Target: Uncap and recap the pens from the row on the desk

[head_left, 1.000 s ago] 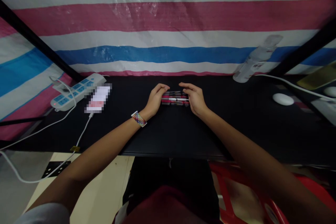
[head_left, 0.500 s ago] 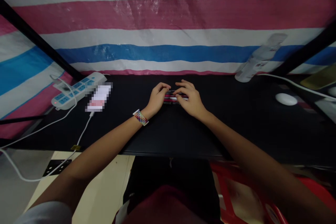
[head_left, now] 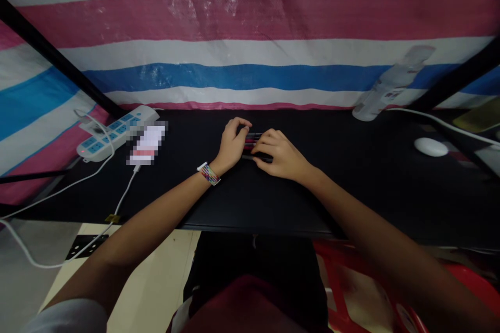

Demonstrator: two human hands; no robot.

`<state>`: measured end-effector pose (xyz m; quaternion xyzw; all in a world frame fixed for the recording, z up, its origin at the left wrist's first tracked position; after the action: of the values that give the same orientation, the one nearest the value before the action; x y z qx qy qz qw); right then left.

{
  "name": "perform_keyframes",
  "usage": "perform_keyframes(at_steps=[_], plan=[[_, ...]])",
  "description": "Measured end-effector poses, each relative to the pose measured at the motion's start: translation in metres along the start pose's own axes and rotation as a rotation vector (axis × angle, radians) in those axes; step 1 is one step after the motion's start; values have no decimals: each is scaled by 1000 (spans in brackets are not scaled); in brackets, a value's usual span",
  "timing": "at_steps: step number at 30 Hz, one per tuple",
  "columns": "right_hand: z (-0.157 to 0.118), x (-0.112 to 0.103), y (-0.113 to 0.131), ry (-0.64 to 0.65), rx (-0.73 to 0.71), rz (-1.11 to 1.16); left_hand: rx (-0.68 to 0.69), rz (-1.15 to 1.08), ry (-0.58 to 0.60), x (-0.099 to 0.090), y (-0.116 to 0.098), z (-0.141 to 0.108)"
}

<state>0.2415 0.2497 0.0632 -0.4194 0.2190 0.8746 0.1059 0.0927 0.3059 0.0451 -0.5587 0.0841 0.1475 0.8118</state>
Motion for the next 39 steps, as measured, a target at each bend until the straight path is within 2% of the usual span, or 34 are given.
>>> perform_keyframes(at_steps=[10,12,15,18,21,26,28,34,39], plan=[[1,2,1,90,0,83,92,108,21,-3,-19,-4],[1,2,-1,76,4,112,118,125,38,-2,-24,-5],[1,-8,-10,-53,65,163,161,139,83,0,-32,-8],[-3,-25,-28,-252,202,213,208,134,135,3,-40,-11],[-10,-36,-45,-367,328,206,209,143,156,5,-40,-11],[-16,-42,-63,-431,403,194,181,159,121,3,-33,-5],[-20,-41,-74,-457,484,245,174,153,104,0,-31,-3],[-34,-31,-105,-517,745,648,141,132,58,-7,-25,2],[-35,-25,-107,-544,784,880,132,96,42,-10,-20,5]])
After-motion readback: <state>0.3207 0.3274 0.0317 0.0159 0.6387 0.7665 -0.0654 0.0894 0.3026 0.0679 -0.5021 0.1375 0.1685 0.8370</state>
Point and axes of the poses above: each hand's wrist, its own z-axis towards the middle knuckle, its own x-axis out of the palm, y = z × x, the point moved 8 cm from there along z, towards the middle knuckle, and after that the axes turned 7 degrees about -x, right-handed, at the moved point
